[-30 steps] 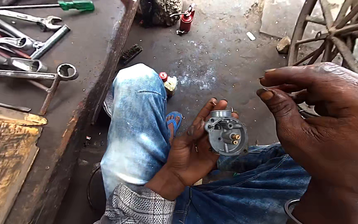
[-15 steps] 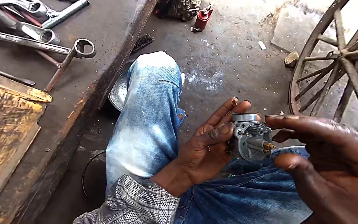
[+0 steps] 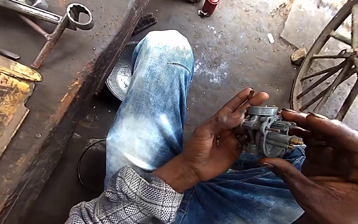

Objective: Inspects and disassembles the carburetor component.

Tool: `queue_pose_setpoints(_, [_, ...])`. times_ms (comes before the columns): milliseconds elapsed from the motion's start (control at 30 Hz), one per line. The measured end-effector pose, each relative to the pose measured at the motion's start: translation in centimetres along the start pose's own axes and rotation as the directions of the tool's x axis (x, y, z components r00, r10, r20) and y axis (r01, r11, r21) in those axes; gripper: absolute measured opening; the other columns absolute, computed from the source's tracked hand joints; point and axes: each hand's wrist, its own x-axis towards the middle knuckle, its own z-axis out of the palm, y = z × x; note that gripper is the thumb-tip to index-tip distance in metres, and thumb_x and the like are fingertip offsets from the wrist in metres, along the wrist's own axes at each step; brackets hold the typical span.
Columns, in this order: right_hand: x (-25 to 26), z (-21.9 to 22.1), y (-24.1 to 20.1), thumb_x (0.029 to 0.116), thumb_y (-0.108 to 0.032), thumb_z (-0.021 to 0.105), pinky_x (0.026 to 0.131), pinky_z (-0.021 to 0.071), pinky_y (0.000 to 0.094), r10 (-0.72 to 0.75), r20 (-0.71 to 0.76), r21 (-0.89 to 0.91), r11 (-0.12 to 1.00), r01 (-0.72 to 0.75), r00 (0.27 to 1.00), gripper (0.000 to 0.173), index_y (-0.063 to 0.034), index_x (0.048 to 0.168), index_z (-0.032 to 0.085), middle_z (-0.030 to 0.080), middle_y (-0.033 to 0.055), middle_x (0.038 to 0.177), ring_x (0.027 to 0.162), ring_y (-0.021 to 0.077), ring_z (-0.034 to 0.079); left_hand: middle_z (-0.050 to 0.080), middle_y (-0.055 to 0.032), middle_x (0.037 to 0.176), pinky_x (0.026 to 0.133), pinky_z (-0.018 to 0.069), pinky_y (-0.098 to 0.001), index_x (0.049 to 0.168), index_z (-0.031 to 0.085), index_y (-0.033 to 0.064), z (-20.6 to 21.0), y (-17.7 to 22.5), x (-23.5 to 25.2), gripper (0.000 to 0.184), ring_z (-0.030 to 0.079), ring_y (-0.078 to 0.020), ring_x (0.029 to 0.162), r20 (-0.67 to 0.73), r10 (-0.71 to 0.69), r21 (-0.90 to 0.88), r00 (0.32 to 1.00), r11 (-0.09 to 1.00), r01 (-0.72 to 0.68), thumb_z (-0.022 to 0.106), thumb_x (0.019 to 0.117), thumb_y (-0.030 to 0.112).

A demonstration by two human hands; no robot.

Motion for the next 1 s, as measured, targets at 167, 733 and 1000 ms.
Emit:
queue_pose_setpoints(167, [-0.09, -0.23, 0.04, 0.0784, -0.035, 0.089, 0.105, 0.0535, 0.0376, -0.004, -0.013, -0.002, 1.0, 0.004, 1.0, 0.066, -0.0226, 0.138, 0.062, 0.066, -0.0031, 0.136, 0.124, 0.0185, 0.063, 0.031, -0.0076, 0.164, 0.118, 0.0339, -0.0389, 0.164, 0.02, 0.015, -0.09, 0.15, 0.05, 0.075, 0.038, -0.02, 0.146, 0.054, -0.033, -0.086, 0.998, 0.996, 0.037, 0.018, 0.1028, 0.059])
queue_pose_setpoints(733, [-0.55, -0.9, 0.69, 0.0767, -0.034, 0.09, 0.104, 0.0546, 0.0387, -0.012, -0.032, 0.049, 0.999, 0.014, 0.999, 0.07, -0.0166, 0.138, 0.06, 0.066, 0.0018, 0.134, 0.122, 0.0212, 0.064, 0.016, -0.0077, 0.17, 0.122, 0.0265, -0.0404, 0.165, 0.005, 0.0151, 0.78, 0.08, -0.12, 0.101, 0.024, -0.0207, 0.153, 0.08, -0.049, -0.123, 0.996, 0.991, 0.059, 0.009, 0.09, 0.082])
queue_pose_setpoints(1000, [-0.35, -0.75, 0.46, 0.0781, -0.038, 0.089, 0.103, 0.055, 0.0377, -0.041, -0.013, -0.005, 0.999, 0.041, 0.999, 0.065, -0.0215, 0.136, 0.064, 0.063, -0.0012, 0.137, 0.124, 0.0187, 0.062, 0.021, -0.007, 0.168, 0.119, 0.0315, -0.0394, 0.165, 0.009, 0.0185, 0.56, -0.04, -0.1, 0.097, 0.031, -0.0201, 0.15, 0.067, -0.072, -0.144, 0.995, 0.986, 0.082, 0.01, 0.0907, 0.081])
